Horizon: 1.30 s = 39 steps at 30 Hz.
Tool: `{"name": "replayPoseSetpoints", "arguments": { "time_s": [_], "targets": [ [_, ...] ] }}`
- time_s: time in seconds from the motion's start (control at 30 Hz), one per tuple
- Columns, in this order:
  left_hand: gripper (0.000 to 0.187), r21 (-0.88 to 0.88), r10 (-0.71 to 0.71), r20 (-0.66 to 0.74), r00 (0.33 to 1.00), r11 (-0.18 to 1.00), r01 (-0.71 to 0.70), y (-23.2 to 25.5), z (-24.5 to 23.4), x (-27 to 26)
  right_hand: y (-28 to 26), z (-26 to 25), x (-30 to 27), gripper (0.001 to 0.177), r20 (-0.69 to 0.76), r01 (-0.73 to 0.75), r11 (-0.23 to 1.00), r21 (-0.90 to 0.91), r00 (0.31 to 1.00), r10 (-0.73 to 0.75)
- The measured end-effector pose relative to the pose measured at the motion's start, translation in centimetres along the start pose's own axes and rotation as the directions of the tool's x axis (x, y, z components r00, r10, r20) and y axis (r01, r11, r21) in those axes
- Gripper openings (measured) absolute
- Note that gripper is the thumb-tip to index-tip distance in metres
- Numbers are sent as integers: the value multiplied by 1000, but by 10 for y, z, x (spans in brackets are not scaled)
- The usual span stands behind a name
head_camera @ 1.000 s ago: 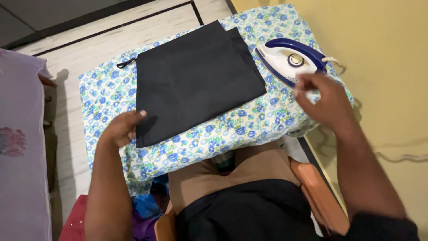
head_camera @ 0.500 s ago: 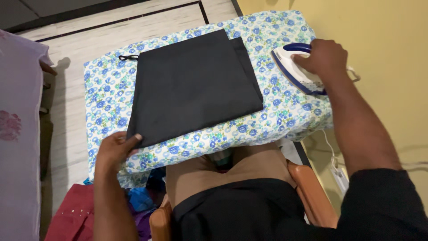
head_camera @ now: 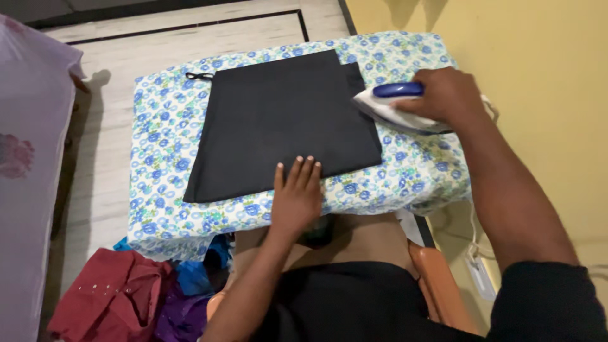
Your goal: The person irons a pair of black trousers on an ironing board, flipping and folding the garment between presses.
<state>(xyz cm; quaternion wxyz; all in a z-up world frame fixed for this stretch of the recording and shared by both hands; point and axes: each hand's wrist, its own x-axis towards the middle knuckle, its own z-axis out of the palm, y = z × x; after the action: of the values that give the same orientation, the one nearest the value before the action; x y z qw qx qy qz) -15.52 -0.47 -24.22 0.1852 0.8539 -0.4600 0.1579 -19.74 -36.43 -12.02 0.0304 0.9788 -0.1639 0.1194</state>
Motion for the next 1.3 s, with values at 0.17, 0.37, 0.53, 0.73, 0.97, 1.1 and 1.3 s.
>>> {"name": "replayPoseSetpoints", "arguments": {
  "time_s": [0.17, 0.37, 0.53, 0.73, 0.97, 1.1, 1.3],
  "targets": [
    [58, -57, -57, -50, 997, 997, 54, 19, 1, -29, -101, 9, 16, 54, 104, 366, 919, 145, 918, -382],
    [59, -64, -73, -53, 996, 995, 70, 17, 7, -36, -153, 46, 83, 59, 174, 370, 928, 50, 911, -373],
    [58, -63, -81, -87, 993, 995, 75, 16, 12, -36, -145, 81, 176, 59, 14, 237, 970, 53, 971, -238],
    [56, -89, -108, -132, 985, 991, 97, 17, 10, -35, -146, 75, 197, 58, 125, 225, 974, 22, 966, -226],
    [54, -98, -78, -133, 988, 993, 65, 13, 13, -39, -127, 39, 112, 63, 421, 510, 860, 30, 773, -474],
    [33, -370, -96, -219, 971, 929, 8, 2, 10, -43, -109, 10, 40, 57, 528, 477, 875, 85, 723, -445],
    [11, -353, -332, -134, 934, 896, 268, -56, -7, -29, -112, -8, 1, 56, 471, 274, 961, 41, 843, -260]
  ]
}}
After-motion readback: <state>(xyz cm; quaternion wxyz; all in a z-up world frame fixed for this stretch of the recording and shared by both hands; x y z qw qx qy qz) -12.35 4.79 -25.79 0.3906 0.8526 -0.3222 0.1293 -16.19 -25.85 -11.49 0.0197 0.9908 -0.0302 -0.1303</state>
